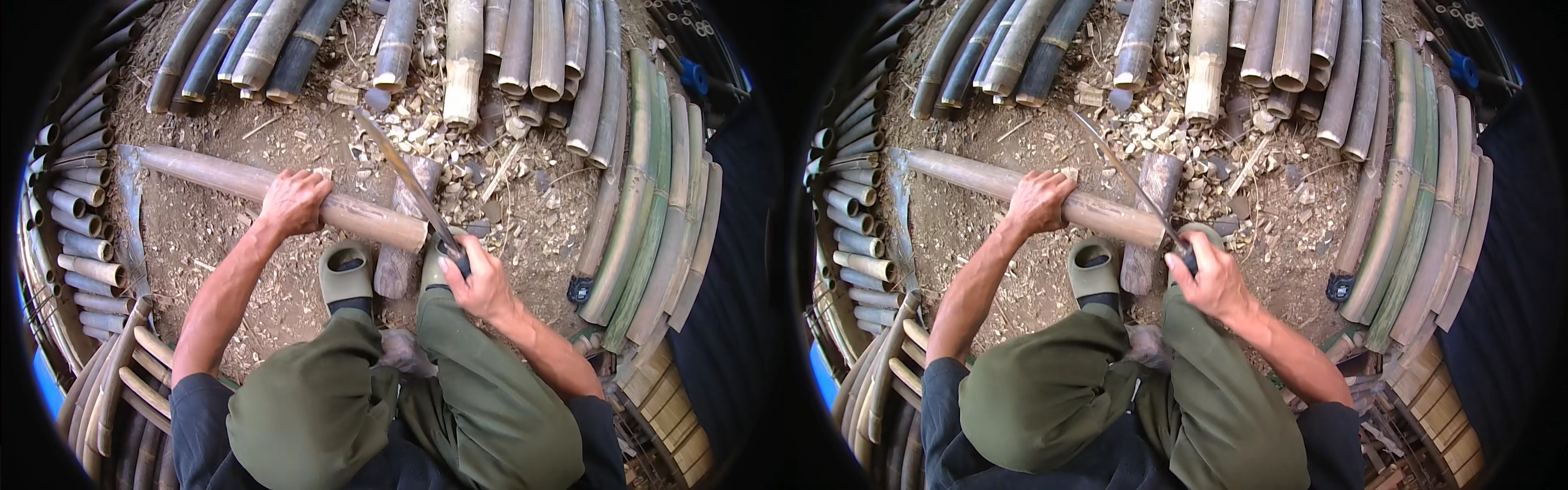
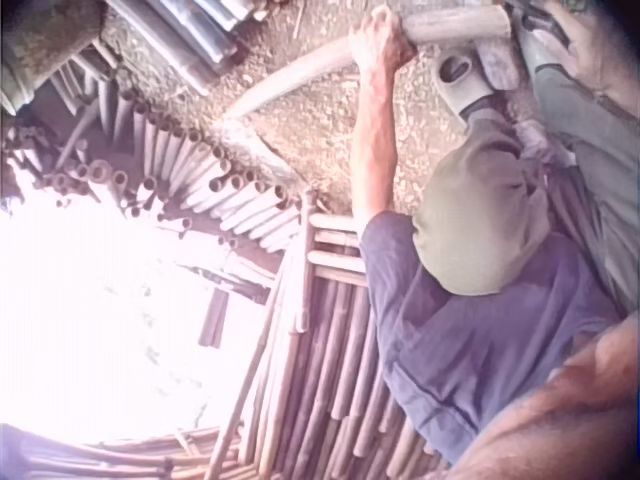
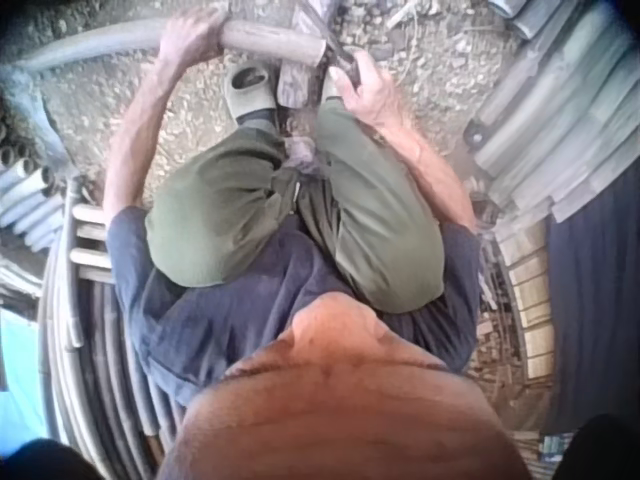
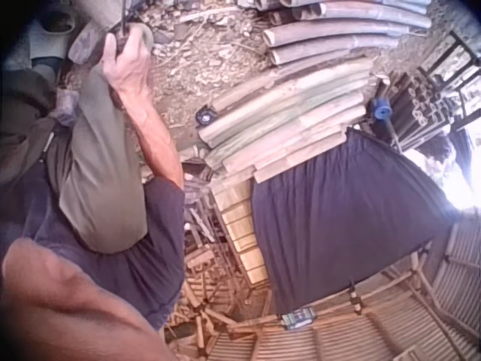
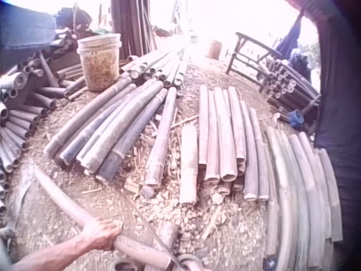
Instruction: The person shaves a bamboo pole with a machete while sitting on the ground. The person moves the bamboo pole, uses the blade to remove thin layers of bark, and then places the pole aside with other similar bamboo poles.
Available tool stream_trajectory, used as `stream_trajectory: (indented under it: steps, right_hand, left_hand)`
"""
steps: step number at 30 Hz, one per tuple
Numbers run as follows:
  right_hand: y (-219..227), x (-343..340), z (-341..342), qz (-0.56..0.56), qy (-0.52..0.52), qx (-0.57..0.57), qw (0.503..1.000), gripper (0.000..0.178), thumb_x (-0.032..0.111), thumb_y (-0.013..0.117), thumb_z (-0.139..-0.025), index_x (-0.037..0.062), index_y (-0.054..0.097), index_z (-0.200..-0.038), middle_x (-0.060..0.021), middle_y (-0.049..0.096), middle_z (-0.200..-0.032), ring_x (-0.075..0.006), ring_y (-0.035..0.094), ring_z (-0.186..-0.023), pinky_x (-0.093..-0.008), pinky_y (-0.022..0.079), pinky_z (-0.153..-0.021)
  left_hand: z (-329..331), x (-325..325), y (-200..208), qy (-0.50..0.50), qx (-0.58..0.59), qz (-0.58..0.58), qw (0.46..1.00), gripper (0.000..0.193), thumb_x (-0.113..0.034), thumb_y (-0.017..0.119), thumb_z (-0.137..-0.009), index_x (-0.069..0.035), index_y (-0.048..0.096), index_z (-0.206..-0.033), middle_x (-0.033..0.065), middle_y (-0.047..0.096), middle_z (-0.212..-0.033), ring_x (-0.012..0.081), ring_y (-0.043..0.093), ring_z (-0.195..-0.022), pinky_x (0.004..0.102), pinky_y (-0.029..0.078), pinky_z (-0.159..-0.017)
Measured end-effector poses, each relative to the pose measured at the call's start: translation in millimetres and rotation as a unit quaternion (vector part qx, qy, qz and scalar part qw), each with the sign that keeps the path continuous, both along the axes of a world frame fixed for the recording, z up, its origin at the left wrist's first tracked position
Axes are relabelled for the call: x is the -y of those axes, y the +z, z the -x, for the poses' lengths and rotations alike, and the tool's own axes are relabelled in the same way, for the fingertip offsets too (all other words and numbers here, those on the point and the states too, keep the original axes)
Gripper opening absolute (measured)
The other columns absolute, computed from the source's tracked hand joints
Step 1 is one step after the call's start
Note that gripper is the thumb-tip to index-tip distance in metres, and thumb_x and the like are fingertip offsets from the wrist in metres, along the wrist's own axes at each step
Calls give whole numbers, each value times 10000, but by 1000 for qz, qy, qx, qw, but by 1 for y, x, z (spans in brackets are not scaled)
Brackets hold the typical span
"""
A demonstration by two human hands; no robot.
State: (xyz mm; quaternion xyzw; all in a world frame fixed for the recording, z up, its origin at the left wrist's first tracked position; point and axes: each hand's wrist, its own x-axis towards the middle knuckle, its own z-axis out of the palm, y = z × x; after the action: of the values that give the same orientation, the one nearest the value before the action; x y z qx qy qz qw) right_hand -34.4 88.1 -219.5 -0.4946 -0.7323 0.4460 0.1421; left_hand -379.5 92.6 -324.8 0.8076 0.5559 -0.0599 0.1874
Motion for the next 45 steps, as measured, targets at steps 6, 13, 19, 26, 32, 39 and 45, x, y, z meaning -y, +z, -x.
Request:
stream_trajectory:
  steps: [6,13,19,26,32,39,45]
  right_hand:
    - [-31,23,-22,-21,84,166,982,324,258,639,-955,10,544,-1141,-252,663,-769,-425,691,-690,-448,547,-562]
    - [-5,24,1,-109,-1,-74,991,272,229,623,-962,-2,560,-1092,-251,661,-780,-427,685,-662,-446,549,-559]
    - [-28,3,-12,133,71,144,978,284,280,608,-974,11,549,-1044,-220,655,-728,-415,672,-599,-450,538,-521]
    - [-26,8,-4,-126,45,44,990,269,223,658,-934,-4,571,-1050,-198,649,-709,-375,672,-594,-419,542,-511]
    - [-39,6,-33,140,50,168,975,303,284,603,-965,16,541,-1091,-264,654,-754,-468,664,-720,-515,538,-645]
    - [-5,12,-19,23,13,49,998,306,259,632,-956,12,554,-1120,-235,673,-841,-424,688,-717,-474,556,-623]
    - [-12,19,-16,-77,55,28,995,322,247,652,-940,-14,550,-1098,-198,662,-805,-369,694,-651,-444,561,-573]
  left_hand:
    - [3,19,1,-12,37,-133,990,492,-228,826,-602,-101,611,-1027,60,638,-926,250,633,-916,414,476,-857]
    - [-6,38,-15,5,41,-164,986,402,-168,748,-664,-99,601,-1032,53,646,-989,239,624,-939,408,456,-882]
    - [12,24,-1,9,41,-220,975,336,-130,678,-725,-97,610,-1053,48,648,-999,232,629,-975,423,450,-916]
    - [12,19,-1,24,27,-256,966,340,-134,672,-753,-115,593,-1083,45,627,-1058,230,613,-1029,440,426,-964]
    - [-14,20,19,-12,-91,-63,994,563,-177,751,-750,-63,554,-1265,119,576,-1173,252,542,-1132,434,414,-1039]
    - [-7,-17,17,-29,-46,163,985,509,-243,805,-566,-57,661,-1017,125,594,-1103,294,580,-1088,413,520,-928]
    - [6,-26,31,-5,-44,196,980,429,-216,784,-580,-83,645,-963,116,713,-936,338,705,-851,449,581,-781]
